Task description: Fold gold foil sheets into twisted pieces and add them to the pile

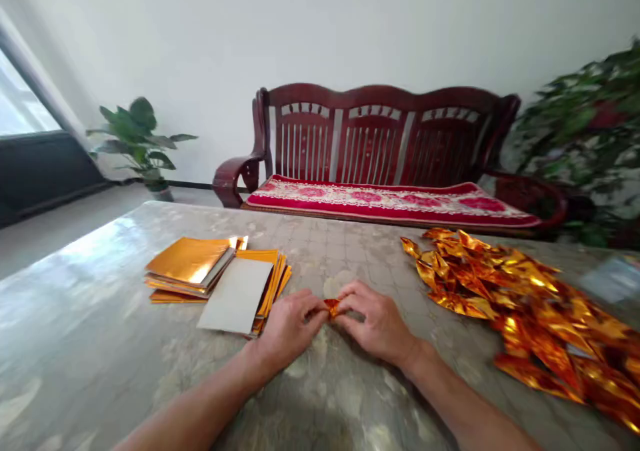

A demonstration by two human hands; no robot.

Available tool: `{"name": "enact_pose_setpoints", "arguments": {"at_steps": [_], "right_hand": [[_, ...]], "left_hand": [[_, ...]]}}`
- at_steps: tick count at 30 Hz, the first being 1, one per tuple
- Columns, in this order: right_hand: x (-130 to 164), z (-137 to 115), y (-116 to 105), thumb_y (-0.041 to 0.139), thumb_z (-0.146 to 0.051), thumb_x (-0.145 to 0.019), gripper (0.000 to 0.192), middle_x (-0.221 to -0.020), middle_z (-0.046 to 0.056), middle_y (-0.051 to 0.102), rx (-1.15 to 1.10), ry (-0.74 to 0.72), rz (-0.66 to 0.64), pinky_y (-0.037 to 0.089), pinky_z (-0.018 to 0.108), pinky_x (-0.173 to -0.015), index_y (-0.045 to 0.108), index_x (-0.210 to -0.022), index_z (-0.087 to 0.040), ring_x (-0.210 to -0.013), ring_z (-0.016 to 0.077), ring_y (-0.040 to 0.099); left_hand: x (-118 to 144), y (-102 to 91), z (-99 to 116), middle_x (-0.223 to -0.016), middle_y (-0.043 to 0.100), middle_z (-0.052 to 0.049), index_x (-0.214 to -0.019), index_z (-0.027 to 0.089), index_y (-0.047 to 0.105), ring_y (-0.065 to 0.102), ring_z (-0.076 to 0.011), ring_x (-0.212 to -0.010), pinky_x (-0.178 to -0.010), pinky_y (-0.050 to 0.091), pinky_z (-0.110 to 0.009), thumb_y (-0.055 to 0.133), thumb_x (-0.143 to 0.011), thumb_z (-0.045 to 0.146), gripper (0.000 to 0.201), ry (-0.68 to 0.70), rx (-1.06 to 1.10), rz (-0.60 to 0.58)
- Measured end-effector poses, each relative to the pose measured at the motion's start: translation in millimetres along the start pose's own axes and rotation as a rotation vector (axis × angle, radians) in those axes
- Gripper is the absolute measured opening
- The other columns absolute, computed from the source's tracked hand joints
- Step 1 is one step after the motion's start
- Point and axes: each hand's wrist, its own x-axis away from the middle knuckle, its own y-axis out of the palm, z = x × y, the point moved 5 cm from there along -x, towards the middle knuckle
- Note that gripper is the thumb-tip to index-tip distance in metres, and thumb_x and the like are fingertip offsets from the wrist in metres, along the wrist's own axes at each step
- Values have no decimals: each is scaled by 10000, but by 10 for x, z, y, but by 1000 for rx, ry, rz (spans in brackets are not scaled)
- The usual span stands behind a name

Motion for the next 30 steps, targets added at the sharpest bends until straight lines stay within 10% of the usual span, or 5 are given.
{"name": "enact_pose_setpoints", "arguments": {"at_steps": [30], "right_hand": [[23, -147, 5, 568, -123, -862, 126, -866, 31, 630, 97, 21, 140, 455, 226, -689, 640, -792, -199, -766, 133, 605]], "left_hand": [[9, -3, 95, -736, 636, 8, -820, 217, 701, 597, -130, -743, -709, 405, -236, 594, -917, 236, 146, 160, -88, 37]]}}
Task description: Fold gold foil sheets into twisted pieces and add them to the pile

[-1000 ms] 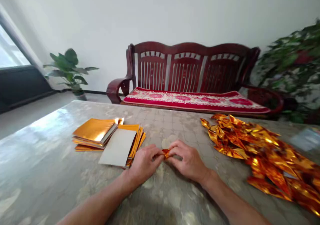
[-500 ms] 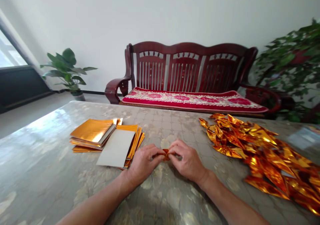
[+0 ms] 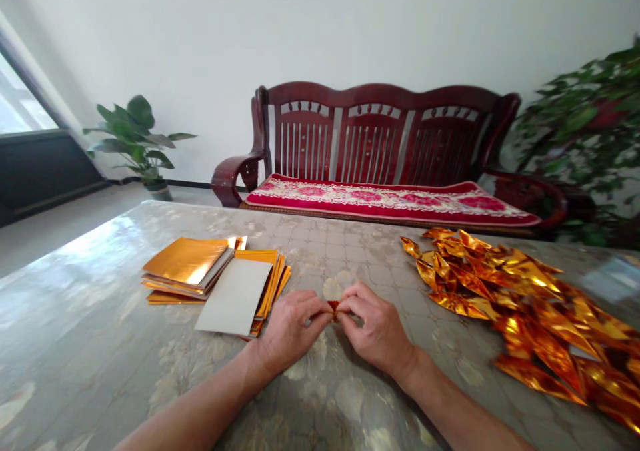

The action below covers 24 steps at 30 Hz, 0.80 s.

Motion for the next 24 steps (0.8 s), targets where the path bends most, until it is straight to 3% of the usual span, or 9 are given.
{"name": "enact_pose_setpoints", "arguments": {"at_steps": [7, 16, 24], "right_hand": [[-5, -73, -7, 567, -119, -851, 124, -835, 25, 625, 105, -17, -5, 424, 224, -670, 622, -767, -192, -742, 128, 595], [21, -146, 30, 491, -85, -856, 190, -803, 34, 631, 172, -125, -5, 408, 243, -657, 581, -728, -195, -720, 138, 568], [-69, 30, -59, 562, -117, -824, 156, -974, 52, 640, -48, 54, -134, 491, 249, -730, 682, -854, -212, -836, 155, 617]], "left_hand": [[22, 30, 29, -750, 640, 9, -785, 205, 651, 593, -131, -734, -689, 396, -238, 605, -907, 223, 131, -15, -35, 3], [12, 47, 105, -716, 617, 0, -798, 219, 652, 578, -150, -727, -683, 380, -268, 539, -942, 231, 184, 111, -150, -24], [-18, 5, -20, -755, 648, 2, -827, 221, 686, 606, -137, -747, -703, 408, -246, 558, -949, 281, 187, -14, -116, -33]]}}
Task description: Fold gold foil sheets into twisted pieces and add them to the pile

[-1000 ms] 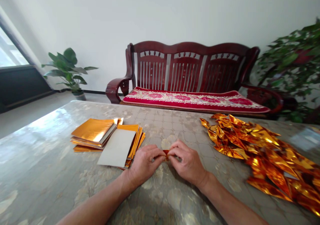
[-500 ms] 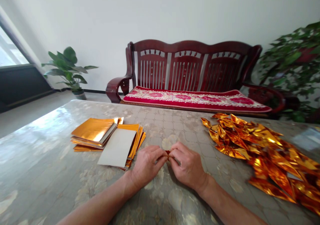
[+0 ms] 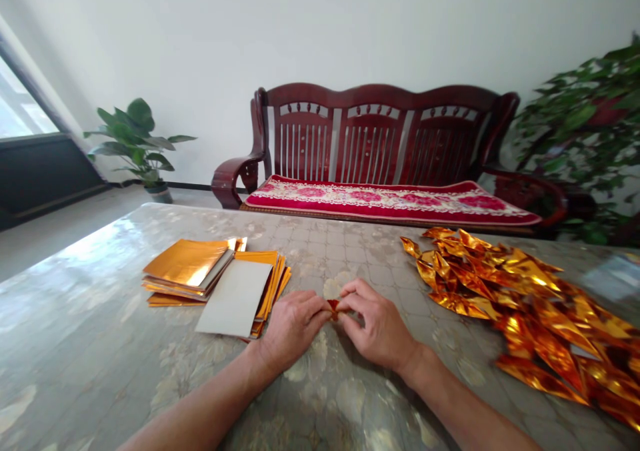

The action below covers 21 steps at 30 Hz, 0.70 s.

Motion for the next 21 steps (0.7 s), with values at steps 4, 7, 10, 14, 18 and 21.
{"name": "enact_pose_setpoints", "arguments": {"at_steps": [4, 7, 10, 14, 18, 21], "right_hand": [[-51, 179, -23, 480, -12, -772, 379, -974, 25, 670, -186, 5, -182, 491, 272, -854, 736, -947, -230, -916, 153, 626], [-51, 301, 21, 422, 44, -700, 511, -932, 7, 686, -252, -4, -254, 499, 255, -807, 755, -961, -243, -857, 134, 632], [-31, 352, 79, 406, 53, -718, 548, -891, -4, 704, -282, -33, -302, 503, 240, -751, 755, -1011, -253, -772, 117, 633], [-20, 342, 87, 463, 0, -824, 465, -955, 5, 734, -300, -43, -350, 505, 250, -815, 743, -1082, -268, -878, 132, 659], [-17, 317, 77, 543, -117, -903, 351, -963, 1, 735, -307, -45, -407, 502, 243, -814, 726, -1134, -309, -891, 141, 660], [-4, 318, 86, 572, -163, -918, 319, -944, -8, 735, -267, -62, -410, 493, 231, -795, 723, -1139, -335, -869, 137, 663]], "left_hand": [[-12, -2, -64, -772, 652, 2, -842, 221, 699, 610, -133, -758, -709, 411, -238, 557, -949, 267, 184, -21, 1, -19], [2, 22, -76, -786, 660, 4, -862, 223, 703, 620, -132, -778, -728, 417, -233, 549, -955, 270, 186, -8, 16, -50], [22, 43, -88, -805, 667, 7, -882, 226, 703, 628, -128, -790, -738, 423, -226, 544, -958, 274, 182, -13, 36, -67], [34, 49, -94, -825, 677, 11, -914, 238, 707, 635, -127, -797, -740, 430, -222, 550, -953, 273, 165, -24, 56, -76], [37, 52, -92, -817, 682, 10, -919, 244, 715, 639, -131, -794, -730, 432, -224, 558, -946, 272, 161, -29, 63, -79], [45, 68, -103, -805, 681, 10, -899, 238, 718, 637, -132, -775, -715, 435, -223, 576, -932, 260, 147, -59, 88, -82]]}}
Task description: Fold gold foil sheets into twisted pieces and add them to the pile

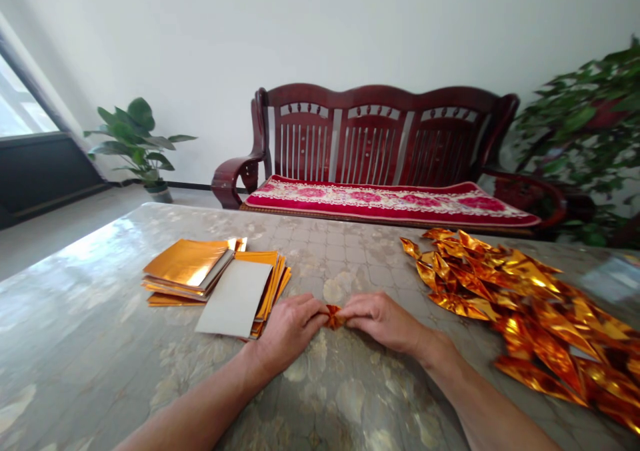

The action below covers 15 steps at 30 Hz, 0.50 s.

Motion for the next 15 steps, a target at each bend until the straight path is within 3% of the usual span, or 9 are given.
{"name": "enact_pose_setpoints", "arguments": {"at_steps": [7, 15], "right_hand": [[19, 8, -5, 577, -214, -929, 251, -882, -8, 750, 108, 17, 83, 481, 208, -712, 747, -1081, -318, -799, 130, 679], [37, 78, -65, 612, -190, -899, 225, -891, -7, 763, 180, 47, 139, 491, 228, -726, 764, -1024, -301, -782, 138, 691]], "left_hand": [[-13, -3, -6, -857, 721, 7, -946, 227, 736, 654, -138, -791, -714, 471, -212, 626, -857, 200, 144, -104, 217, -32], [-25, -102, 114, -1071, 731, 8, -1213, 288, 674, 658, -152, -988, -911, 481, -257, 438, -802, 22, 544, 69, 278, -219]]}}
